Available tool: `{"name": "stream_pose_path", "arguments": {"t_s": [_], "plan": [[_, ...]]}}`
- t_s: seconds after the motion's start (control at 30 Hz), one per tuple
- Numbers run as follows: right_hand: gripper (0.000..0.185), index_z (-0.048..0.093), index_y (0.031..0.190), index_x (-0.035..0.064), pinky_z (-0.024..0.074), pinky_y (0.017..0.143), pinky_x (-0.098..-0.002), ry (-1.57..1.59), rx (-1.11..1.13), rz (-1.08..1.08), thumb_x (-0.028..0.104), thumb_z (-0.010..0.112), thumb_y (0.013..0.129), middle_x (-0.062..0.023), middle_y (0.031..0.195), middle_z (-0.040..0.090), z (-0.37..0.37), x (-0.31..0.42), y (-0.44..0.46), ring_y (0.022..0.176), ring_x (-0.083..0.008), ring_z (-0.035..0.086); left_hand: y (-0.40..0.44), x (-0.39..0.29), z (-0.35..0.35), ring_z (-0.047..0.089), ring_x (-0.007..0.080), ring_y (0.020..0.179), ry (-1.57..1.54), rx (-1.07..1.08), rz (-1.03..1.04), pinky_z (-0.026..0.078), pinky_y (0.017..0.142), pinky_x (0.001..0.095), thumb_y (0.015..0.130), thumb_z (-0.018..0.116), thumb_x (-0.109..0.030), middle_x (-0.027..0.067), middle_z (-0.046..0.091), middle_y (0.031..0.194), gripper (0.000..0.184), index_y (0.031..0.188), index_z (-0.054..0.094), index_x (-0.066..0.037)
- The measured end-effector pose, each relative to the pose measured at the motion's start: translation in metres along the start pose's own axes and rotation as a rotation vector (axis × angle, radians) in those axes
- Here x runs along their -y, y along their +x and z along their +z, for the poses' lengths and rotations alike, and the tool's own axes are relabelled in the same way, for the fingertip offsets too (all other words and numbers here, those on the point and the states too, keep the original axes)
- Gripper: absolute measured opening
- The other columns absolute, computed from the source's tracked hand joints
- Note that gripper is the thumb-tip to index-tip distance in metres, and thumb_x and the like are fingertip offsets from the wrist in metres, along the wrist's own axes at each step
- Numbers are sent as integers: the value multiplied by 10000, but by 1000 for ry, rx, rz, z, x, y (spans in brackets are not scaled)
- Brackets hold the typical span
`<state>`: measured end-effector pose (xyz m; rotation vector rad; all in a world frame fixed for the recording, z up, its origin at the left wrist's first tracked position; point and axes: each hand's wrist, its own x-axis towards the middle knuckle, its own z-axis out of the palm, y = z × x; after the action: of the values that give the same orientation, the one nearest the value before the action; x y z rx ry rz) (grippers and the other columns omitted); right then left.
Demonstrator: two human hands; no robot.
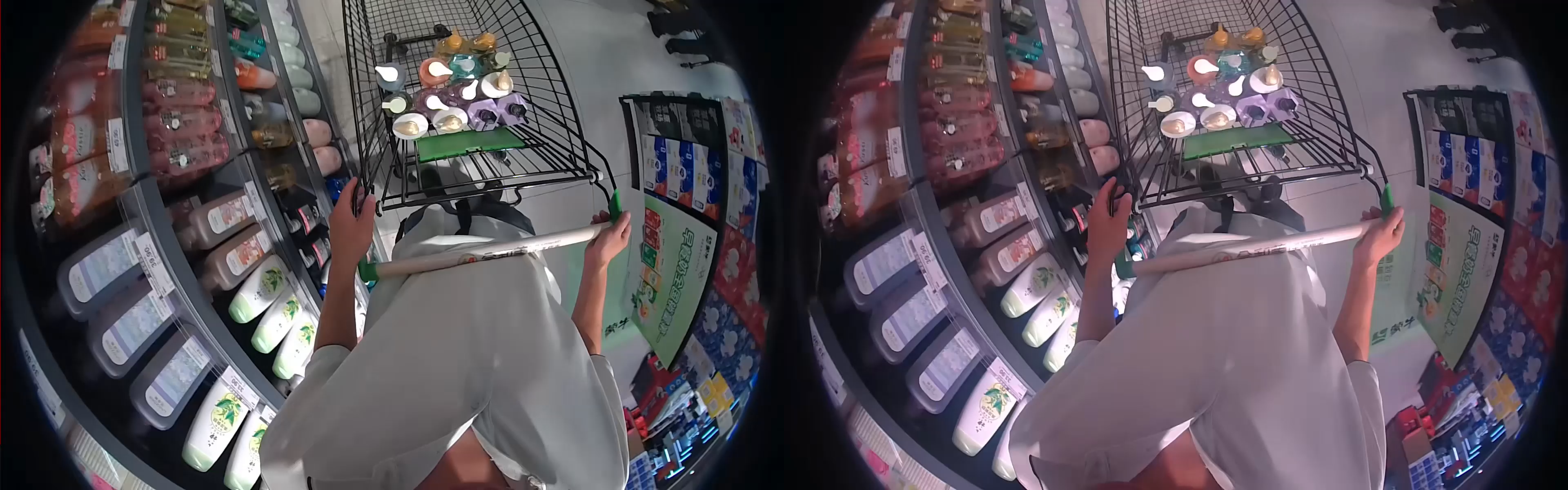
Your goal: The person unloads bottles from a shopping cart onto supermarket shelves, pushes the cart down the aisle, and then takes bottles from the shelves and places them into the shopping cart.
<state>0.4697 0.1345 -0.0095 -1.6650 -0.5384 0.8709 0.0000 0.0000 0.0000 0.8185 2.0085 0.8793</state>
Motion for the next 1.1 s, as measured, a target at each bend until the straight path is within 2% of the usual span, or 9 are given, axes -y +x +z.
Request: {"name": "stream_pose_path", "arguments": {"t_s": [0.17,0.43,0.5,0.57,0.63,0.7,0.77,0.97,1.1], "plan": [[370,534,1070,1,522,578,-338,117,-59,-66,368,583,1051,-128,788,642,22,11,8,610,-212,607,32,-1,5,703,172,951,-32,-41,106,537,860,300,963,678,-176,135,737,1109,464,1344,584,73],[433,616,1164,-14,577,728,-351,100,132,18,366,713,980,-126,918,689,53,13,42,799,-218,676,70,-39,-9,714,364,906,313,-297,184,551,822,462,862,727,-255,208,737,937,419,1216,682,-37],[460,630,1219,8,583,751,-359,20,191,67,374,736,963,-106,942,699,49,21,47,820,-214,686,57,-53,1,686,410,920,538,-440,414,540,850,502,830,757,-187,191,720,1040,424,1199,655,-5],[416,686,1187,19,550,740,-314,-56,192,81,374,724,973,-101,940,717,51,26,57,808,-169,673,36,-73,18,667,397,1005,356,-417,589,524,903,477,867,760,-250,190,715,1094,426,1207,662,-14],[384,733,1138,11,514,734,-301,-438,327,-152,362,702,986,-99,926,736,53,24,92,804,-142,660,10,-108,33,671,364,985,302,-316,569,529,866,449,873,757,-199,176,720,1052,387,1209,666,-30],[395,718,1249,26,522,869,-353,-982,300,-488,274,712,942,-157,1081,742,95,65,83,988,-270,702,26,-103,63,676,347,927,274,-295,654,524,864,445,855,756,-200,146,710,1003,392,1194,657,-31],[378,714,1234,36,503,964,-408,-1305,166,-1298,243,721,918,-188,1199,706,132,84,57,1111,-336,668,27,-104,67,678,339,889,486,-76,440,543,791,442,889,707,-224,118,710,951,312,1142,683,-44],[329,683,1214,12,481,1021,-448,-769,936,-1013,148,730,918,-200,1275,657,235,91,6,1176,-394,614,36,-114,66,706,314,912,408,-139,446,562,800,413,873,738,-231,116,732,1018,300,1137,718,-89],[418,674,1251,51,415,1070,-495,-672,1420,-1076,318,707,932,-172,1333,614,313,61,-15,1257,-366,551,49,-125,63,707,299,907,412,-4,290,562,794,399,859,753,-210,103,730,1001,323,1153,709,-83]]}}
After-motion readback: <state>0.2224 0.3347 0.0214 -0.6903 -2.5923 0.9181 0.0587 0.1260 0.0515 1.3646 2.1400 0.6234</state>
